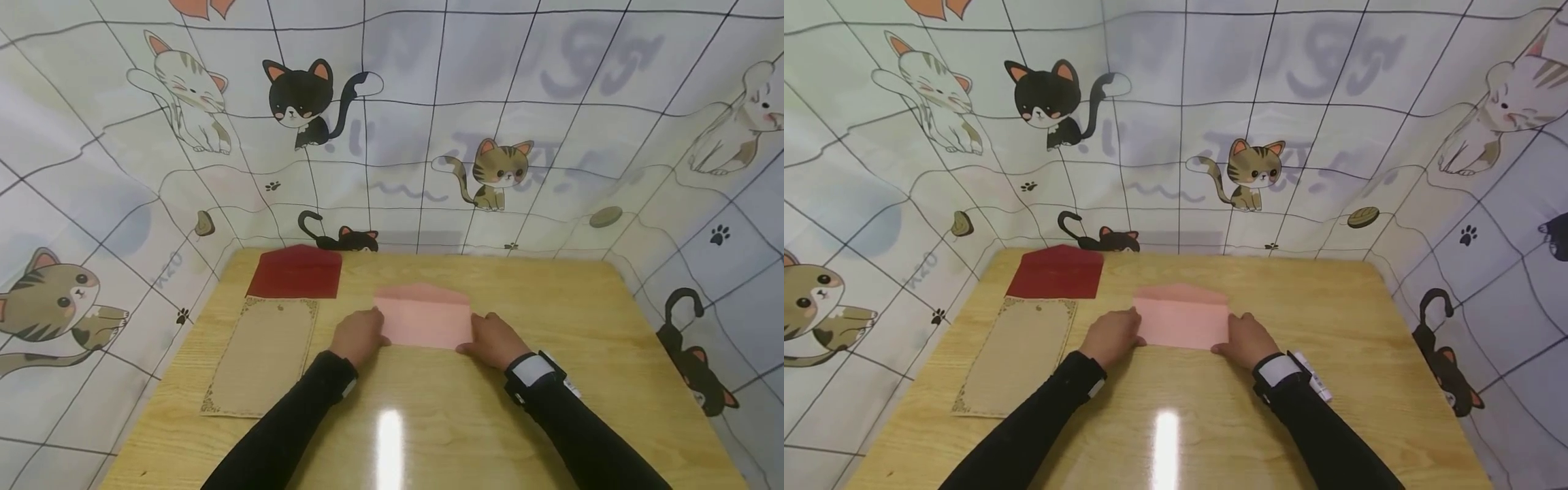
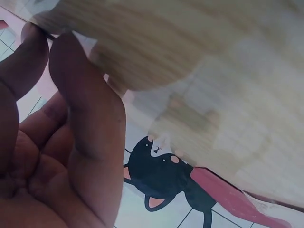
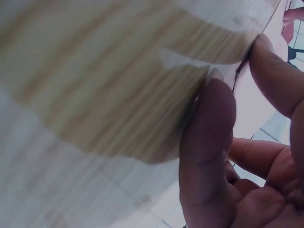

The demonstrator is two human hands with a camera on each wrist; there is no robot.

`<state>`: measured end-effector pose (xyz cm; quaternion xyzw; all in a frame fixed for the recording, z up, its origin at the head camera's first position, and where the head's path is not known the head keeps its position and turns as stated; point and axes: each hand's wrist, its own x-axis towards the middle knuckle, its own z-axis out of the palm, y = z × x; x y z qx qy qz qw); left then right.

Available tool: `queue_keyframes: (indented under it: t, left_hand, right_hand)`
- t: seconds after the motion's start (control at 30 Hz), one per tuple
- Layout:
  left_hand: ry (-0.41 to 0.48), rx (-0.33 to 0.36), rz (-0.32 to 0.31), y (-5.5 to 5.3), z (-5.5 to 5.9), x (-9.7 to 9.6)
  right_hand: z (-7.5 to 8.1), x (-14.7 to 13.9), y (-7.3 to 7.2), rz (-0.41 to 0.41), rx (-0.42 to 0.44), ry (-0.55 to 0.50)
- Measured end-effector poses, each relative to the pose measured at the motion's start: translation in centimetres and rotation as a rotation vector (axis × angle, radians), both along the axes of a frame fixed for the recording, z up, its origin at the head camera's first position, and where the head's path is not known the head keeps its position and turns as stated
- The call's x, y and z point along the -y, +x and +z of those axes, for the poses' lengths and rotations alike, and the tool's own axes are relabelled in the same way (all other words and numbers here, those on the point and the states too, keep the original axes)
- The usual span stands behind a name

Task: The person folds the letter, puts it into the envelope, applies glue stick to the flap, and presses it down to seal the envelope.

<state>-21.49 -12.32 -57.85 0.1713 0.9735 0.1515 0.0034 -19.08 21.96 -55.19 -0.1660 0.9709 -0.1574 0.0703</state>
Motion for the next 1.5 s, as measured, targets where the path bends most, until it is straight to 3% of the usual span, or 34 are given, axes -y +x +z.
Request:
queue_keyframes:
  t: [0.07, 0.13, 0.3, 0.37, 0.5, 0.6, 0.67, 0.87, 1.0, 1.1, 1.2, 1.33, 1.37, 1.43, 1.5]
  left_hand:
    - [0.009, -0.009, 0.003, -0.1, 0.3, -0.1]
    - [0.017, -0.009, 0.008, 0.0, 0.9, -0.1]
    - [0.025, -0.004, 0.037, 0.3, 2.5, -0.1]
    - [0.027, 0.004, 0.045, 0.6, 3.6, -0.2]
    - [0.010, -0.011, 0.043, 0.6, 4.1, -0.1]
    - [0.010, -0.029, 0.054, 0.2, 2.9, 0.3]
    - [0.031, -0.017, 0.059, 0.1, 2.8, 0.4]
    - [0.036, -0.019, 0.038, -0.5, 1.0, 0.5]
    - [0.037, 0.030, 0.047, -0.1, 0.6, 0.5]
    - [0.086, 0.053, 0.061, 0.3, 0.7, 0.6]
    - [0.111, 0.059, 0.078, 1.8, 3.0, 0.3]
    - [0.047, -0.006, 0.132, 4.5, 6.5, -0.8]
    - [0.053, -0.011, 0.140, 5.0, 6.9, -1.1]
    - [0.105, -0.013, 0.116, 6.0, 7.9, -1.9]
    - [0.245, 0.059, 0.047, 7.0, 9.2, -2.8]
  right_hand:
    - [-0.2, -1.1, -0.1, -0.004, -0.003, 0.006]
    - [1.3, -1.8, 0.4, -0.026, 0.035, -0.012]
    - [8.0, -4.1, 4.3, -0.220, 0.101, -0.038]
    - [9.1, -6.0, 6.0, -0.285, 0.089, 0.006]
    - [9.1, -9.4, 8.6, -0.315, 0.132, 0.074]
    - [8.2, -10.7, 9.6, -0.305, 0.164, 0.078]
    - [7.8, -11.0, 10.0, -0.304, 0.156, 0.065]
    - [7.2, -10.8, 10.4, -0.337, 0.143, 0.047]
    - [6.9, -10.0, 10.6, -0.352, 0.147, 0.033]
    - [6.9, -8.8, 10.4, -0.353, 0.122, -0.036]
    - [7.1, -7.1, 10.0, -0.335, 0.086, -0.145]
    - [7.5, -3.6, 9.7, -0.329, 0.057, -0.285]
    - [7.6, -2.6, 9.6, -0.334, 0.050, -0.314]
    - [7.9, -0.6, 9.5, -0.334, 0.043, -0.385]
    - [8.1, 1.3, 9.4, -0.327, 0.035, -0.458]
